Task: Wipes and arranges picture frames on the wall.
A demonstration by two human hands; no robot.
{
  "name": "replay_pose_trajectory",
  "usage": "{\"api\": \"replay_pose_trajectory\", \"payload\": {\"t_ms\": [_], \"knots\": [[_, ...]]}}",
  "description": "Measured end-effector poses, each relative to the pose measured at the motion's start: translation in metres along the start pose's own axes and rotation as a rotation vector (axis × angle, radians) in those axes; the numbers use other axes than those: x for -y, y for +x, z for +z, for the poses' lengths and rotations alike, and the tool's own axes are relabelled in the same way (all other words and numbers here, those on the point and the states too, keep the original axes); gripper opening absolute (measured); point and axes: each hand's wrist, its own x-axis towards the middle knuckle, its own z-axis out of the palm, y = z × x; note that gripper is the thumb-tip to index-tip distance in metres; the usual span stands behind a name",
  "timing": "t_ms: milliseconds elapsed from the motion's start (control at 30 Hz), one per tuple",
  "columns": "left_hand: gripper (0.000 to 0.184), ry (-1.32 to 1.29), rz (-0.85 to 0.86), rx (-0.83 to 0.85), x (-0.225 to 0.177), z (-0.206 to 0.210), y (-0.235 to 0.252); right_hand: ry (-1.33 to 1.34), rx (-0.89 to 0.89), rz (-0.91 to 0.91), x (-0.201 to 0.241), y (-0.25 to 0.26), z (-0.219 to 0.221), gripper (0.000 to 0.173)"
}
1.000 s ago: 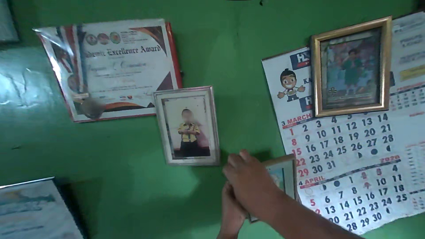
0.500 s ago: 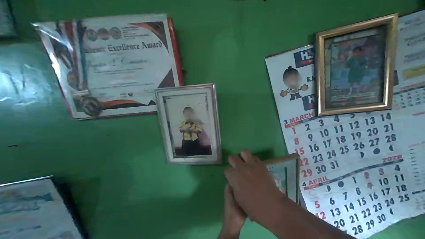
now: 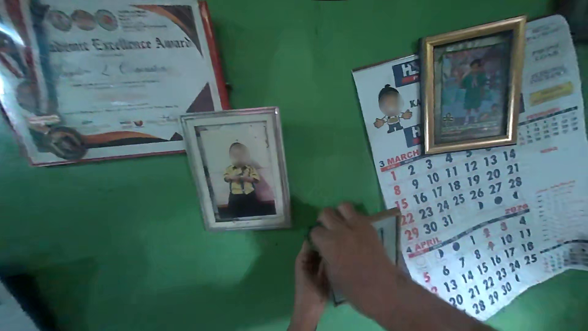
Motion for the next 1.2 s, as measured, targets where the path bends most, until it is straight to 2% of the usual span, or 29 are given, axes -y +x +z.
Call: {"api": "replay_pose_trajectory", "payload": {"t_ms": [67,133,233,367,433,567,667,733,800,933,1067,1133,1200], "knots": [[0.027,-0.142,-0.186,-0.089,-0.002,0.000,-0.006,0.028,0.173,0.016,0.015,0.010,-0.002,0.010],[0.014,-0.012,-0.046,-0.037,-0.004,0.000,-0.007,0.039,0.230,0.018,0.011,0.009,-0.012,0.013],[0.016,0.157,0.132,0.022,-0.011,0.012,-0.004,-0.017,0.134,-0.019,-0.004,-0.001,-0.025,0.021],[0.016,0.173,0.148,0.052,-0.009,0.014,0.006,-0.077,-0.003,-0.038,-0.013,-0.008,-0.020,0.022],[0.022,0.192,0.170,0.077,-0.003,0.007,0.011,-0.093,-0.054,-0.016,-0.021,-0.011,-0.016,0.021],[0.022,0.130,0.246,0.130,0.009,-0.002,0.018,-0.143,-0.034,0.118,-0.057,-0.029,-0.034,0.028],[0.023,0.128,0.225,0.129,0.009,0.000,0.017,-0.205,-0.075,0.186,-0.097,-0.053,-0.052,0.028],[0.023,0.138,0.203,0.117,0.006,0.001,0.016,-0.151,-0.071,0.296,-0.113,-0.063,-0.065,0.028],[0.022,0.137,0.196,0.105,0.006,0.001,0.016,0.000,-0.143,0.425,-0.113,-0.063,-0.070,0.027],[0.022,0.143,0.235,0.110,0.008,0.001,0.016,0.392,-0.383,0.581,-0.089,-0.062,-0.030,0.033],[0.022,0.138,0.238,0.119,0.010,-0.002,0.017,0.448,-0.639,0.623,-0.070,-0.084,0.032,0.036],[0.022,0.152,0.224,0.118,0.011,-0.005,0.015,0.443,-0.638,0.677,-0.065,-0.105,0.055,0.031],[0.023,0.165,0.205,0.106,0.009,-0.006,0.015,0.450,-0.537,0.755,-0.063,-0.131,0.073,0.032]]}}
